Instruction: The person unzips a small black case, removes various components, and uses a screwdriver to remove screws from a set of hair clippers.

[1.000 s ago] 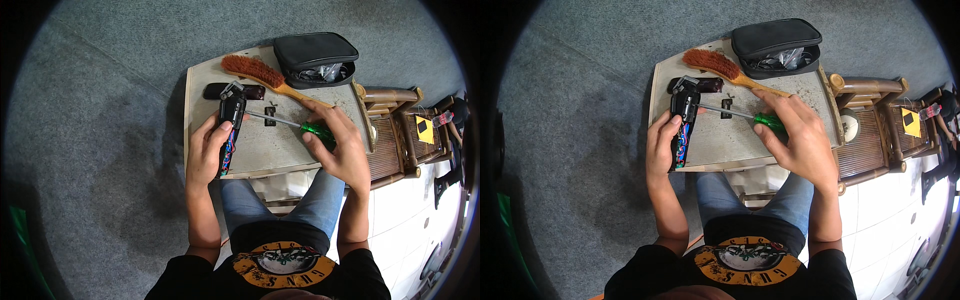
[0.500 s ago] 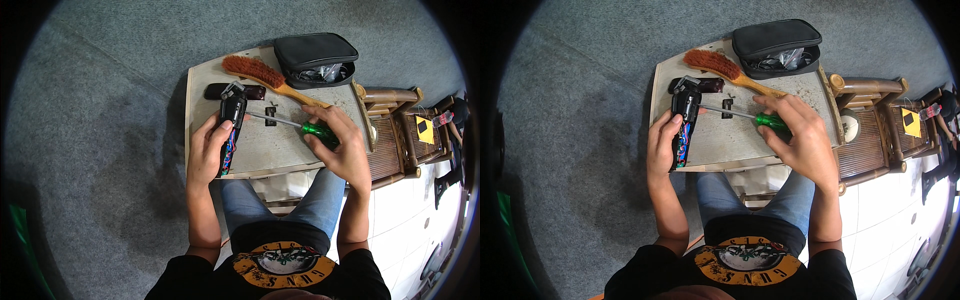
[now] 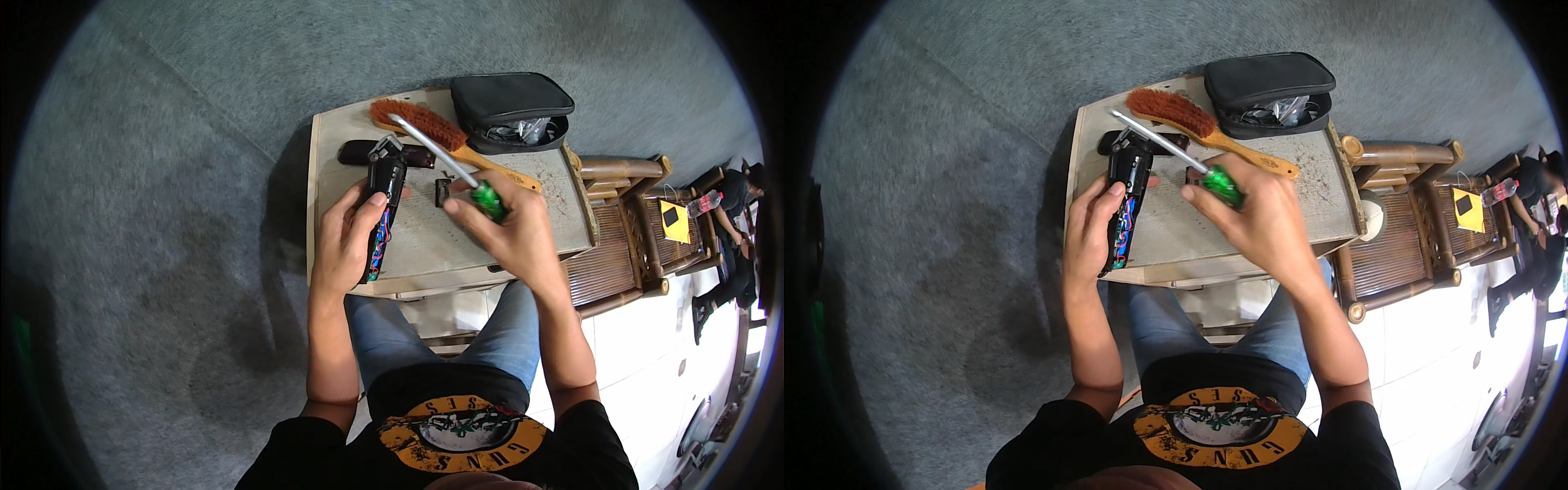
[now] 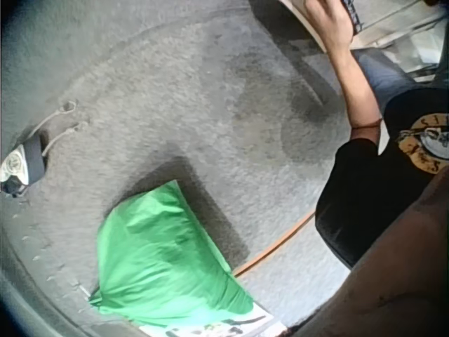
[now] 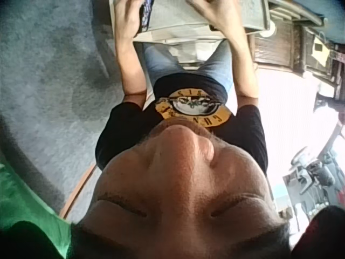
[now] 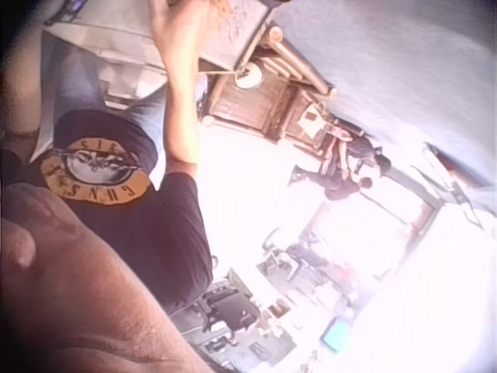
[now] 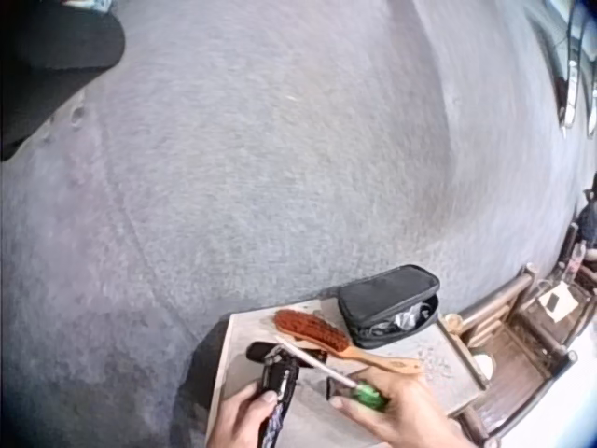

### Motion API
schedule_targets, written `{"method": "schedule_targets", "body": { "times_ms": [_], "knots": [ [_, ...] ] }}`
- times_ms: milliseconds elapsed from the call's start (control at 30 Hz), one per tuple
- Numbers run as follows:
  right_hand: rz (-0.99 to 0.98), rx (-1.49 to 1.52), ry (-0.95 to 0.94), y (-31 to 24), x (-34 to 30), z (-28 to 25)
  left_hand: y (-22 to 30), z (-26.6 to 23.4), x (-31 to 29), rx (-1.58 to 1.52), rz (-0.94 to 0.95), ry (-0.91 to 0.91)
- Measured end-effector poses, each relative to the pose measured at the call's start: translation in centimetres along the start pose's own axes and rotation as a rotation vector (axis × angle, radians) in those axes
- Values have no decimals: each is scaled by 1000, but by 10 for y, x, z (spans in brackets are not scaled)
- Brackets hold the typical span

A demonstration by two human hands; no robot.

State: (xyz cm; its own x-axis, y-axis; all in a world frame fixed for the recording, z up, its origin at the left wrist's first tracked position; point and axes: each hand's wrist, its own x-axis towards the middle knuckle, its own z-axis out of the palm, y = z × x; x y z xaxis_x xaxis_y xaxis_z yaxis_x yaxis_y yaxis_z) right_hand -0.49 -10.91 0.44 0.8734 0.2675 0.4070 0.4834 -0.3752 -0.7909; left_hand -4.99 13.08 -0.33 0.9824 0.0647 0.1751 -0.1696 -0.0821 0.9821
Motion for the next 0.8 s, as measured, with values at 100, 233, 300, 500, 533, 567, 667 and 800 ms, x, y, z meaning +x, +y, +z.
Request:
{"method": "schedule_targets", "body": {
  "times_ms": [100,233,300,500,533,567,667,800],
  "knots": [
    [-16,11,31,-10,11,31,0,0,-2,-4,-12,28],
    [49,-121,57,-18,17,51,-3,0,-2,-7,6,44],
    [22,-123,83,-14,15,54,-7,-4,-3,-4,1,19],
    [22,-113,78,-12,15,55,-2,-3,-7,9,-34,31],
    [-8,-102,98,-8,14,56,-2,-4,-7,19,-27,12],
    [-38,-87,117,-6,14,58,-3,-3,-6,21,-19,19],
    [-49,-108,129,-5,13,58,1,-4,-7,29,-31,-5],
    [4,-139,100,-11,14,56,-1,-4,-6,53,-25,20]
  ]
}}
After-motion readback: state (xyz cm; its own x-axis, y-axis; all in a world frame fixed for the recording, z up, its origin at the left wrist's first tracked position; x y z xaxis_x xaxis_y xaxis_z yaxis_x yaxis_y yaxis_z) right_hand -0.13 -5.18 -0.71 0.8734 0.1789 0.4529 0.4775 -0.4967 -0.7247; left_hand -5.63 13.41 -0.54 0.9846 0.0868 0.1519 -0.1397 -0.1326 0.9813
